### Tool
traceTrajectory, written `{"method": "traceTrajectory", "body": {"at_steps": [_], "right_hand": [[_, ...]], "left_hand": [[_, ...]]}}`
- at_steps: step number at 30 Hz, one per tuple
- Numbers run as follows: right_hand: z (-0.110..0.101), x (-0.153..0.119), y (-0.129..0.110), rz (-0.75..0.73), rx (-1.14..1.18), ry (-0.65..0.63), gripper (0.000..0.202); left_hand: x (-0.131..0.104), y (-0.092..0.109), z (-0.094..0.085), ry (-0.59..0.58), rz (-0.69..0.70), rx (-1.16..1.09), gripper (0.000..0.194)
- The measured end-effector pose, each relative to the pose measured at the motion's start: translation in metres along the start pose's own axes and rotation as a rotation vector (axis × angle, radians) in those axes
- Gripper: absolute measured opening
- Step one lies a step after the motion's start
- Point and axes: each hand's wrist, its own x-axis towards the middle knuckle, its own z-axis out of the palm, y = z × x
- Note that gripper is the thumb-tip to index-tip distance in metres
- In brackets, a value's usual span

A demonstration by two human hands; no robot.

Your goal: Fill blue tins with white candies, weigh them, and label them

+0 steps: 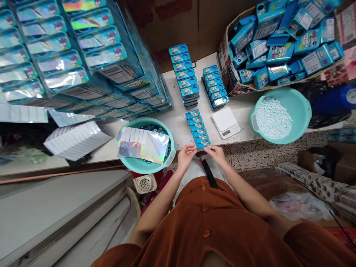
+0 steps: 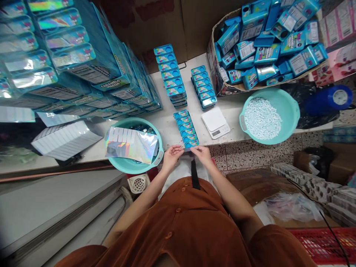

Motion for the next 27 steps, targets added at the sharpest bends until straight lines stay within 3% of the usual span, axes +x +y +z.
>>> {"method": "traceTrajectory", "body": {"at_steps": [5,12,27], "right_hand": [[0.002,0.013,0.016,-0.056,-0.182,0.094,0.029],[0.005,0.026,0.019,-0.187,-0.525,0.192,0.028],[0.01,0.029,0.019,-0.196,-0.617,0.243,0.028]], "left_hand": [[0.015,-0.014,0.003,0.095,-0.017,0.037,0.028],[0.034,-0.026,0.0,0.058,-0.019,-0.046,0.033],[0.046,-0.038,-0.002,0.051,-0.045,-0.129,0.043]]}}
